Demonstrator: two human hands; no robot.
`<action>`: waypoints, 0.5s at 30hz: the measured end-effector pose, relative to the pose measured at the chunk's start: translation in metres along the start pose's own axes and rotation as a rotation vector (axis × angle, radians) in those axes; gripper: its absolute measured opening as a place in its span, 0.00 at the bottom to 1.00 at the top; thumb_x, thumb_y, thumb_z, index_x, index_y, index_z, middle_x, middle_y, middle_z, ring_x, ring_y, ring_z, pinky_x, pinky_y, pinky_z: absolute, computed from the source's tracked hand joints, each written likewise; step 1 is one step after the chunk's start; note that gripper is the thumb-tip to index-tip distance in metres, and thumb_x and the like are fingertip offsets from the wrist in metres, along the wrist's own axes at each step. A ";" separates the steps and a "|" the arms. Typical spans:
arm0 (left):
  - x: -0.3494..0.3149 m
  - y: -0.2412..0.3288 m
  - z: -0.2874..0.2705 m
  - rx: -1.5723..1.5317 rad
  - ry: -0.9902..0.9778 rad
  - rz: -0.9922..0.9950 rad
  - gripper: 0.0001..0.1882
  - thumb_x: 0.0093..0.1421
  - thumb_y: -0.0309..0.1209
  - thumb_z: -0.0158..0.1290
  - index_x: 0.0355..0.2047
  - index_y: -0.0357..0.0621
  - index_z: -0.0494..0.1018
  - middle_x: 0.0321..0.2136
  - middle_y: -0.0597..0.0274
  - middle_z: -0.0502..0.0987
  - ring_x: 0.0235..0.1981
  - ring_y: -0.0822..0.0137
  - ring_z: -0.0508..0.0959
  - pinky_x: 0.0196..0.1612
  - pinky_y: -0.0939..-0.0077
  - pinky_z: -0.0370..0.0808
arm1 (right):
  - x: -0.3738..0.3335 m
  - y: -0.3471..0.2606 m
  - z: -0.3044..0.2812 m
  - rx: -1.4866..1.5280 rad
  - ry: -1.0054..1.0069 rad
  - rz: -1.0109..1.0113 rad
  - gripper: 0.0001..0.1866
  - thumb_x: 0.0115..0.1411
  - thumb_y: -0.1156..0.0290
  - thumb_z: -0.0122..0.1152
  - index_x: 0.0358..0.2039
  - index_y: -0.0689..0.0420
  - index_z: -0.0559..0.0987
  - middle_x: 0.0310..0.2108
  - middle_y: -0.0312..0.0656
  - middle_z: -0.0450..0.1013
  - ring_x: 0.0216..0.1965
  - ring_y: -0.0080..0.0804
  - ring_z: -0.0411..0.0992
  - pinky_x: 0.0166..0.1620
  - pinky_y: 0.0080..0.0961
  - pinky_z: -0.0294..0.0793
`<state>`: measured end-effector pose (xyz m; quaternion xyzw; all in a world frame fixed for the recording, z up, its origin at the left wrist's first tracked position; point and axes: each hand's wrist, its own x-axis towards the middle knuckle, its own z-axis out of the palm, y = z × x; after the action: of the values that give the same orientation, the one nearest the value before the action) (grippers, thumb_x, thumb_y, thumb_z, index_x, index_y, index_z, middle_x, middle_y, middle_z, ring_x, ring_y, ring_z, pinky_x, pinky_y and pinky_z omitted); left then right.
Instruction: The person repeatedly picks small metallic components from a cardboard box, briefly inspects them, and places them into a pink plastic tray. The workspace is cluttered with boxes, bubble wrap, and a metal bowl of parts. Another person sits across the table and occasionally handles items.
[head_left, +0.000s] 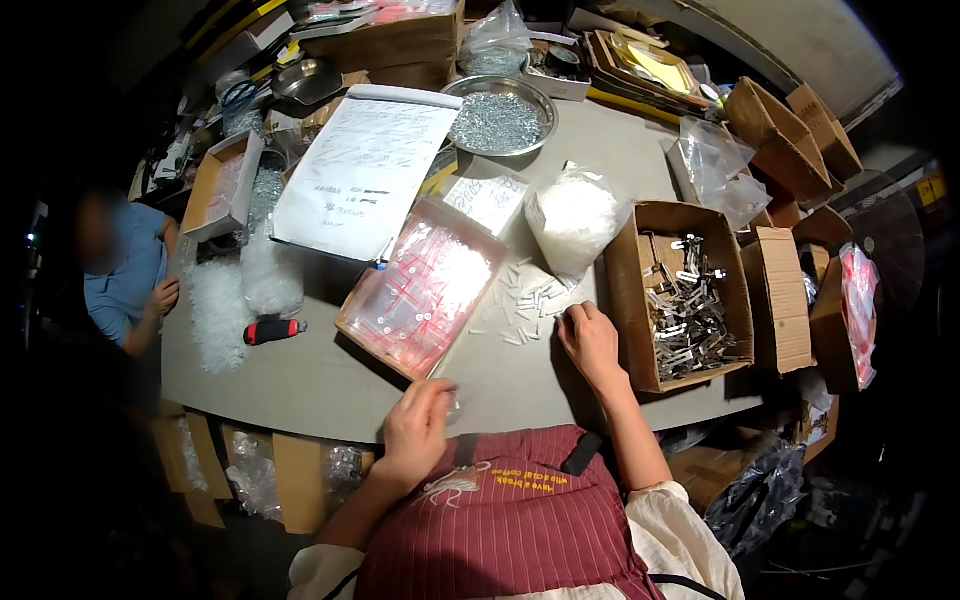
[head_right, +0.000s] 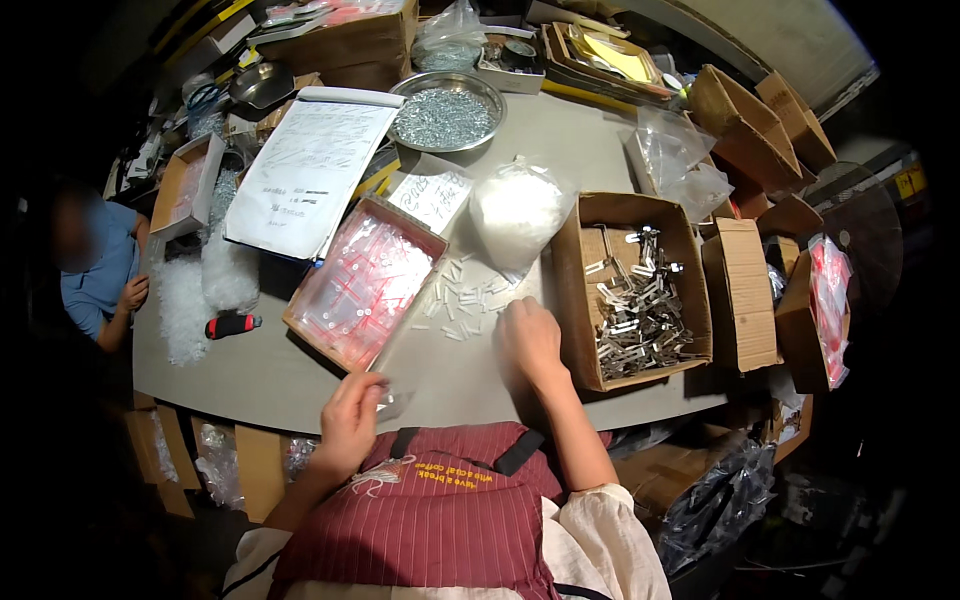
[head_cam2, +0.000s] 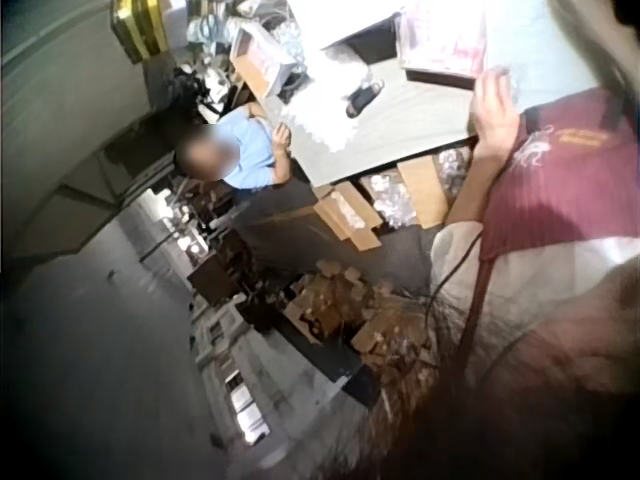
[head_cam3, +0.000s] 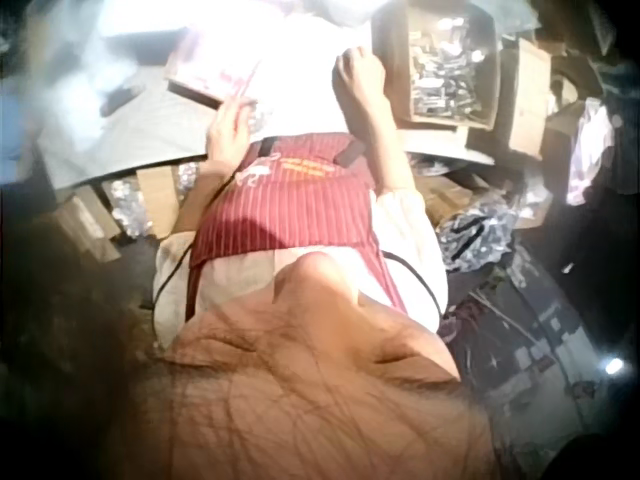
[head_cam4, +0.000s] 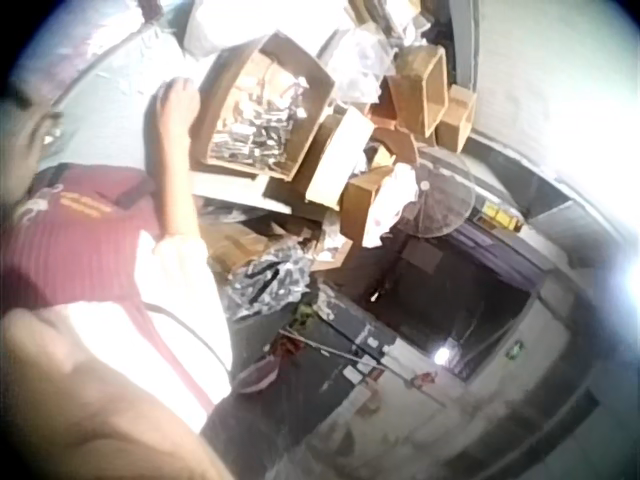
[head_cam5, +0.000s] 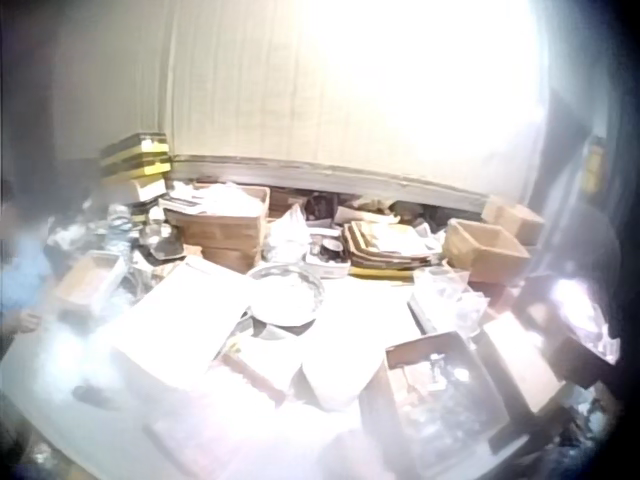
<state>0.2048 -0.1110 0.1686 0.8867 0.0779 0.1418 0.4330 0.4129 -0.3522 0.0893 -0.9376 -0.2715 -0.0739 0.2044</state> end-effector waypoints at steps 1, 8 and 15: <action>0.007 0.009 0.000 -0.016 -0.025 -0.004 0.08 0.66 0.20 0.51 0.42 0.38 0.79 0.39 0.51 0.78 0.38 0.56 0.79 0.44 0.69 0.77 | 0.000 0.002 0.003 -0.026 -0.007 -0.009 0.08 0.58 0.70 0.67 0.33 0.60 0.79 0.31 0.49 0.74 0.32 0.51 0.75 0.35 0.44 0.75; 0.014 0.015 0.006 -0.135 -0.042 0.089 0.08 0.57 0.20 0.60 0.37 0.42 0.83 0.29 0.56 0.78 0.30 0.56 0.78 0.37 0.64 0.76 | -0.018 0.002 -0.019 0.386 -0.169 0.237 0.12 0.57 0.64 0.66 0.30 0.61 0.79 0.30 0.54 0.75 0.33 0.53 0.76 0.38 0.43 0.75; 0.027 0.035 0.011 -0.151 -0.078 -0.062 0.03 0.57 0.25 0.63 0.32 0.40 0.81 0.24 0.58 0.78 0.27 0.55 0.78 0.32 0.64 0.73 | -0.024 -0.027 -0.055 1.232 -0.399 0.512 0.06 0.63 0.75 0.64 0.35 0.65 0.78 0.27 0.38 0.76 0.26 0.23 0.75 0.32 0.23 0.76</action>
<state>0.2339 -0.1335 0.1949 0.8537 0.0774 0.0994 0.5054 0.3770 -0.3662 0.1422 -0.6809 -0.0666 0.3180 0.6564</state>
